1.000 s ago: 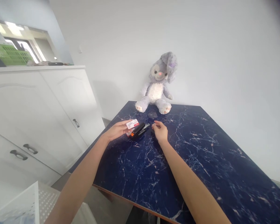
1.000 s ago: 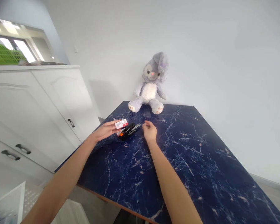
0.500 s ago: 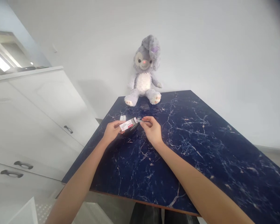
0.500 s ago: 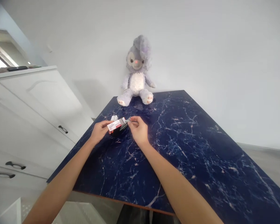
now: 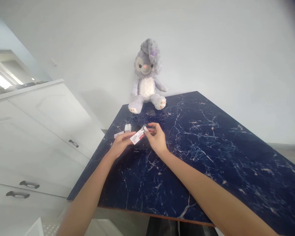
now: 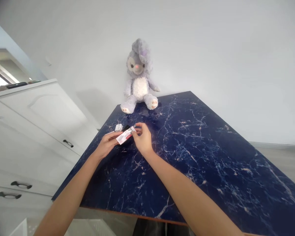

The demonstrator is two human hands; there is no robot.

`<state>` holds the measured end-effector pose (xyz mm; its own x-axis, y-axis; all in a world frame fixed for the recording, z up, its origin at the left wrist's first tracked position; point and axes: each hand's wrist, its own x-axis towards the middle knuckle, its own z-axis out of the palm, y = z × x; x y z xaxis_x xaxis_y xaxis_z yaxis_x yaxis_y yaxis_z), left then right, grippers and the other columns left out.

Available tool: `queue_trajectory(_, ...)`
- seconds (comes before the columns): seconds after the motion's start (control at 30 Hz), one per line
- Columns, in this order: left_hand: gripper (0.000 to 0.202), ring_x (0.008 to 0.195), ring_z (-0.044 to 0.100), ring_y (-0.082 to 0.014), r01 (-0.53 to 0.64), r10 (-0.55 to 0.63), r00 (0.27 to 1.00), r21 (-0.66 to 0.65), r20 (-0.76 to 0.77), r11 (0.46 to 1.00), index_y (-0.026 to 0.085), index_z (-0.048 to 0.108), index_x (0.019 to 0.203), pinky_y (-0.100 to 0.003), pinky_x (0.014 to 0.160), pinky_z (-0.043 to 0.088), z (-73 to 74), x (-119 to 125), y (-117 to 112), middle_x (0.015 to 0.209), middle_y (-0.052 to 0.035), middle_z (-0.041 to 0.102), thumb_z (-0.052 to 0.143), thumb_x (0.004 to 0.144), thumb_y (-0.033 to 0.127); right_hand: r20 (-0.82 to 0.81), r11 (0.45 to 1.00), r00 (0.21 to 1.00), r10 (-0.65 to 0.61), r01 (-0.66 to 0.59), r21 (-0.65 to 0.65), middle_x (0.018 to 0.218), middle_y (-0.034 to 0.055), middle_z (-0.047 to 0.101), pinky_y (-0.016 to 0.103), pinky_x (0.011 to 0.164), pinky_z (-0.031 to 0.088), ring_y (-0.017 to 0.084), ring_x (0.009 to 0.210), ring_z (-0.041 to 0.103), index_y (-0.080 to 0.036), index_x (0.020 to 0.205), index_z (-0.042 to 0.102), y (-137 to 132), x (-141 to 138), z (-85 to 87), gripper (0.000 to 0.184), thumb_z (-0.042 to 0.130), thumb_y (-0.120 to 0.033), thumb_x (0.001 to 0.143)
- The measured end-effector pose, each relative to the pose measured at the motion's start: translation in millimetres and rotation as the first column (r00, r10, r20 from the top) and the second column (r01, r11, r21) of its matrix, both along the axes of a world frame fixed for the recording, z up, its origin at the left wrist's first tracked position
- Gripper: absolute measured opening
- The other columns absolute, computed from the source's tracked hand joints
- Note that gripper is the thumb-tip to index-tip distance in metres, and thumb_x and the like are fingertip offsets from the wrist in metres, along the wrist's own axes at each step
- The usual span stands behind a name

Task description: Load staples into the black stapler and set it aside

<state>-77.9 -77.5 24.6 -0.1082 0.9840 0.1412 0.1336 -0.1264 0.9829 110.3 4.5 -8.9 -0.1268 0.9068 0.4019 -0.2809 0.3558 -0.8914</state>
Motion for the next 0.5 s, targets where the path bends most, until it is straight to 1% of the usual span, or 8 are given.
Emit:
queue_trajectory(0.07,0.046,0.116,0.066,-0.0318,0.12,-0.119,0.992,-0.017,0.027,0.993,0.018,0.071,0.124,-0.046,0.098,0.054,3.3,7.1,-2.9,0.13,-0.0136,0.068,0.078,0.081,0.032,-0.079,0.994,0.997,0.002,-0.011,-0.107,0.105,0.007,0.073,0.035,0.087,0.058,0.021,0.095,0.072,-0.022,0.109,0.058,3.1,-0.9,-1.6,0.038,0.073,-0.029,0.076)
queue_trajectory(0.13,0.049,0.122,0.063,-0.0328,0.189,-0.19,0.981,-0.008,-0.033,0.982,0.019,0.069,0.128,-0.049,0.104,0.05,4.1,15.1,-3.9,0.135,-0.0136,0.065,0.078,0.081,0.03,-0.082,0.983,0.995,0.063,-0.076,-0.167,0.096,0.0059,0.074,0.035,0.087,0.058,0.021,0.091,0.073,-0.021,0.101,0.059,5.8,-0.1,-2.6,0.033,0.075,-0.029,0.073)
queue_trajectory(0.23,0.048,0.12,0.064,-0.0316,0.162,-0.156,0.982,0.048,-0.11,0.986,0.019,0.067,0.127,-0.05,0.106,0.05,-0.9,23.7,-2.1,0.129,-0.013,0.069,0.078,0.082,0.03,-0.015,0.974,0.985,0.169,-0.169,-0.149,0.09,0.0044,0.075,0.034,0.082,0.058,0.02,0.086,0.073,-0.021,0.094,0.062,5.6,1.5,-2.4,0.02,0.069,-0.031,0.078)
queue_trajectory(0.27,0.045,0.12,0.065,-0.0316,0.146,-0.139,0.985,0.061,-0.103,0.987,0.018,0.067,0.127,-0.051,0.104,0.051,-3.5,25.1,-1.4,0.128,-0.0133,0.069,0.075,0.085,0.032,0.022,0.979,0.985,0.169,-0.166,-0.121,0.09,0.0039,0.075,0.033,0.081,0.057,0.02,0.084,0.072,-0.021,0.093,0.063,4.5,1.7,-2.0,0.017,0.066,-0.031,0.08)
queue_trajectory(0.33,0.046,0.121,0.064,-0.0322,0.149,-0.143,0.984,0.055,-0.107,0.987,0.018,0.064,0.13,-0.051,0.101,0.054,-8.9,26.4,-1.0,0.132,-0.0144,0.067,0.071,0.088,0.035,0.109,0.992,0.987,0.116,-0.11,-0.061,0.089,0.0028,0.075,0.032,0.079,0.056,0.018,0.08,0.071,-0.021,0.089,0.065,1.8,1.4,-1.2,0.012,0.061,-0.031,0.084)
queue_trajectory(0.4,0.063,0.12,0.064,-0.0328,0.208,-0.205,0.967,0.006,-0.153,0.978,0.022,0.054,0.143,-0.051,0.099,0.055,-13.4,27.8,-2.3,0.137,-0.0151,0.062,0.076,0.085,0.034,0.167,1.0,0.986,0.029,-0.029,-0.007,0.088,0.0018,0.075,0.031,0.078,0.056,0.017,0.078,0.07,-0.022,0.088,0.066,-0.1,1.2,-0.5,0.011,0.058,-0.028,0.086)
queue_trajectory(0.47,0.093,0.118,0.066,-0.0328,0.28,-0.282,0.937,-0.042,-0.204,0.959,0.027,0.034,0.155,-0.051,0.098,0.056,-16.2,30.8,-4.6,0.142,-0.0157,0.058,0.083,0.077,0.03,0.191,0.999,0.981,-0.035,0.029,0.034,0.088,0.0014,0.074,0.03,0.079,0.055,0.017,0.077,0.07,-0.022,0.089,0.067,-1.2,1.6,-0.1,0.013,0.054,-0.025,0.087)
queue_trajectory(0.5,0.103,0.119,0.065,-0.033,0.29,-0.29,0.929,-0.036,-0.228,0.956,0.03,0.027,0.158,-0.052,0.098,0.056,-16.9,32.8,-5.7,0.145,-0.0159,0.055,0.086,0.073,0.03,0.197,0.998,0.979,-0.052,0.043,0.051,0.088,0.0014,0.074,0.03,0.079,0.054,0.017,0.077,0.07,-0.022,0.089,0.067,-1.7,1.9,0.0,0.014,0.053,-0.024,0.087)
